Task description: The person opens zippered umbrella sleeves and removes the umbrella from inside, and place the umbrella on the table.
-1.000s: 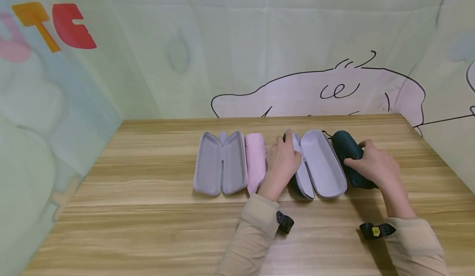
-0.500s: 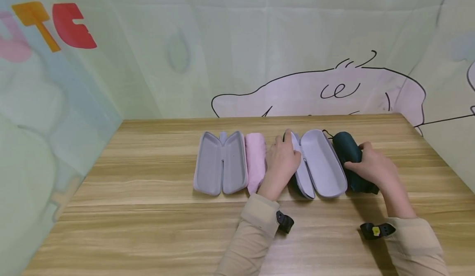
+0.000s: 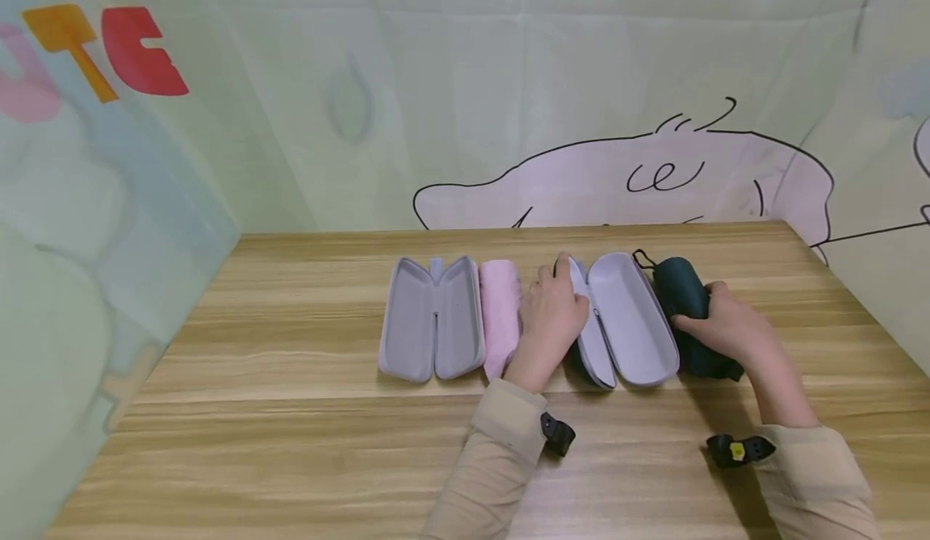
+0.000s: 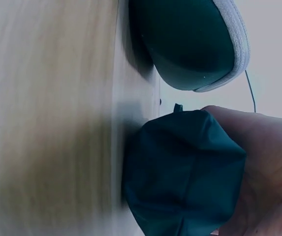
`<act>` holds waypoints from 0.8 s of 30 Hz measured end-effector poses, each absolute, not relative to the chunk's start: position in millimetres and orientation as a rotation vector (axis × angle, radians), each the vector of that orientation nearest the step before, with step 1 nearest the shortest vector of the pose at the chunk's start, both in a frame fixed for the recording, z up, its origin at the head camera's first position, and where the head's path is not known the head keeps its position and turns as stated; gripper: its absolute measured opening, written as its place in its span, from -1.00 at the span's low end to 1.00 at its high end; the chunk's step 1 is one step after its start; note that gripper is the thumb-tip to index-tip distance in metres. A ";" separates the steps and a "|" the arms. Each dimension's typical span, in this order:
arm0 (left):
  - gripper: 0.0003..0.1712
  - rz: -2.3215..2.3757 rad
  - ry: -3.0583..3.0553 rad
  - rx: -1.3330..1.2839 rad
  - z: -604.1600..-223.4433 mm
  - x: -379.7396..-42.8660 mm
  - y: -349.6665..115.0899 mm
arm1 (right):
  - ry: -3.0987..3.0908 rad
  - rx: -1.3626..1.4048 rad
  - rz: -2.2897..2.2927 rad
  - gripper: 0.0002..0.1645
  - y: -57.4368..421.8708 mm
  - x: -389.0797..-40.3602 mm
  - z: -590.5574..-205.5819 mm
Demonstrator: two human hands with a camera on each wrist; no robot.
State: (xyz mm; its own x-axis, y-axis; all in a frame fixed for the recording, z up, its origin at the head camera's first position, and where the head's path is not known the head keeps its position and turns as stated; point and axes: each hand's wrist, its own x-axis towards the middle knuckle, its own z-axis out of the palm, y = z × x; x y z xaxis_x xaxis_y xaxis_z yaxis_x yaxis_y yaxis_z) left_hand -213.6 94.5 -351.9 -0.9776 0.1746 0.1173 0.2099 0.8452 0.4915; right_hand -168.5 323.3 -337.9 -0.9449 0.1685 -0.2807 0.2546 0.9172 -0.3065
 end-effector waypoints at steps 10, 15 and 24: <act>-0.27 -0.814 -2.966 -0.298 -351.0 -213.6 93.3 | 2.823 0.322 -0.508 0.14 322.6 -167.6 -337.4; -0.27 -0.822 -2.974 -0.295 -350.7 -213.7 93.3 | 2.811 0.322 -0.504 0.14 321.7 -167.7 -336.9; -0.27 -0.800 -2.976 -0.300 -350.7 -214.3 93.9 | 2.830 0.313 -0.492 0.16 320.5 -167.8 -337.3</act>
